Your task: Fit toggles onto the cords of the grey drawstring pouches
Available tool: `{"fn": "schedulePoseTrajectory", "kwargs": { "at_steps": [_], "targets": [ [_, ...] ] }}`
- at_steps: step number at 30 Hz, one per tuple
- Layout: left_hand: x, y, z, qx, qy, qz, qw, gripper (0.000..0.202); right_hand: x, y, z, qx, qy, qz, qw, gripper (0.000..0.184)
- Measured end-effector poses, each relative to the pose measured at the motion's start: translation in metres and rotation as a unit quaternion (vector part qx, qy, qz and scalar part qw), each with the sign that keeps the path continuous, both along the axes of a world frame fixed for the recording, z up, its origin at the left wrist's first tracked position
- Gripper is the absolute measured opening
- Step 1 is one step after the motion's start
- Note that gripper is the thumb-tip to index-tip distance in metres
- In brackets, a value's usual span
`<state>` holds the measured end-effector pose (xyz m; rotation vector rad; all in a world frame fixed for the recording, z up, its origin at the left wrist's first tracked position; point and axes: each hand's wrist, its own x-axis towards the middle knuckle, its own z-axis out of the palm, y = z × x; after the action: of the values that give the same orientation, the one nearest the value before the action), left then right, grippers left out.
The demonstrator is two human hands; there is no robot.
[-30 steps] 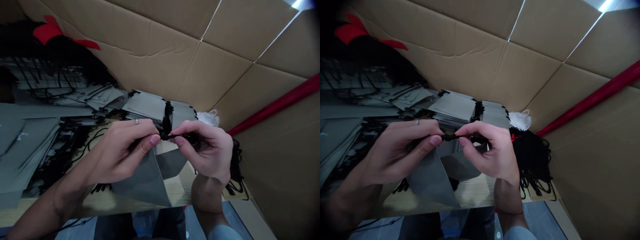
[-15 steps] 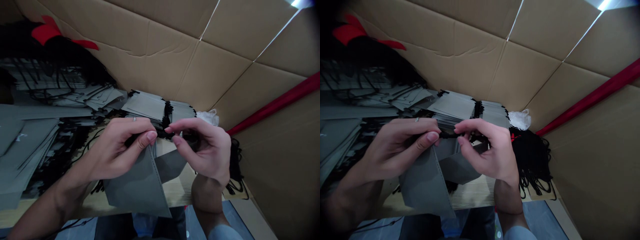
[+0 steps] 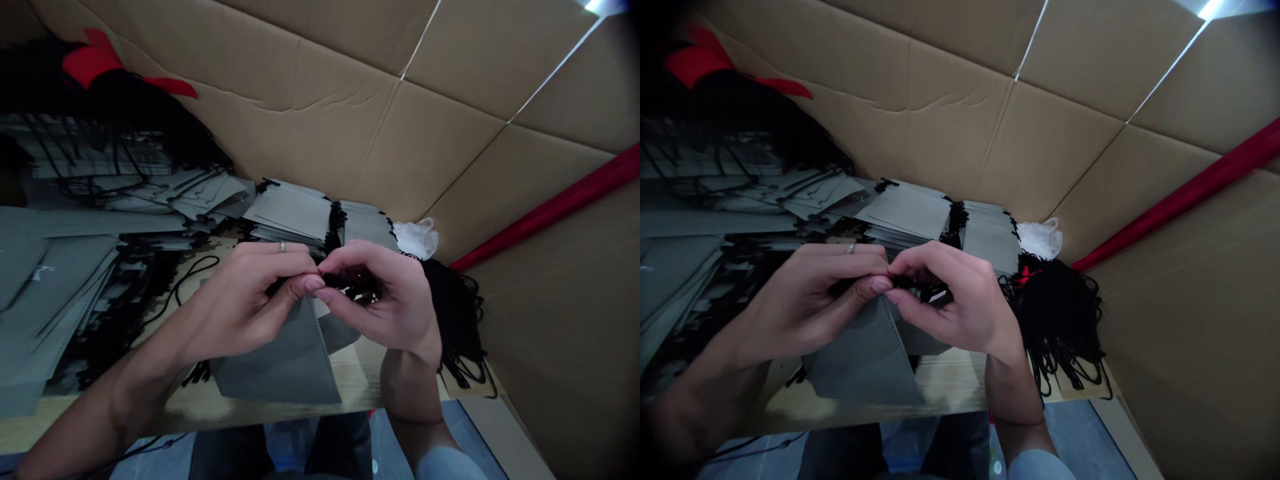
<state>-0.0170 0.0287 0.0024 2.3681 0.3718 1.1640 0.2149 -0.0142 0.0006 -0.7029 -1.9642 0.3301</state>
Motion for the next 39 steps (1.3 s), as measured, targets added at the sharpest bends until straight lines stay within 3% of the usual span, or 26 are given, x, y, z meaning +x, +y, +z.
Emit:
{"fn": "schedulePoseTrajectory", "kwargs": {
  "at_steps": [15, 20, 25, 34, 37, 39],
  "targets": [
    [-0.004, 0.002, -0.002, 0.031, -0.032, 0.01, 0.999, 0.026, 0.0, 0.0, -0.001, -0.056, 0.064, 0.027, 0.996, 0.02],
    [-0.006, 0.002, 0.002, 0.047, -0.036, 0.054, 0.997, 0.022, 0.005, -0.002, 0.004, -0.083, 0.06, 0.005, 0.995, 0.036],
    [-0.004, -0.002, 0.005, 0.028, -0.004, 0.058, 0.998, 0.021, 0.014, -0.001, 0.006, -0.024, -0.024, -0.02, 0.999, 0.009],
    [-0.005, 0.002, 0.002, 0.018, -0.029, 0.008, 0.999, 0.023, 0.014, 0.001, 0.008, 0.01, -0.055, 0.023, 0.998, 0.011],
    [-0.007, 0.003, 0.0, 0.026, -0.037, 0.018, 0.999, 0.027, 0.014, 0.003, 0.007, 0.008, -0.047, 0.024, 0.999, 0.014],
    [-0.007, 0.002, 0.0, 0.035, -0.035, 0.03, 0.998, 0.027, 0.012, 0.005, 0.007, 0.007, -0.034, 0.023, 0.999, 0.004]
  ]
}}
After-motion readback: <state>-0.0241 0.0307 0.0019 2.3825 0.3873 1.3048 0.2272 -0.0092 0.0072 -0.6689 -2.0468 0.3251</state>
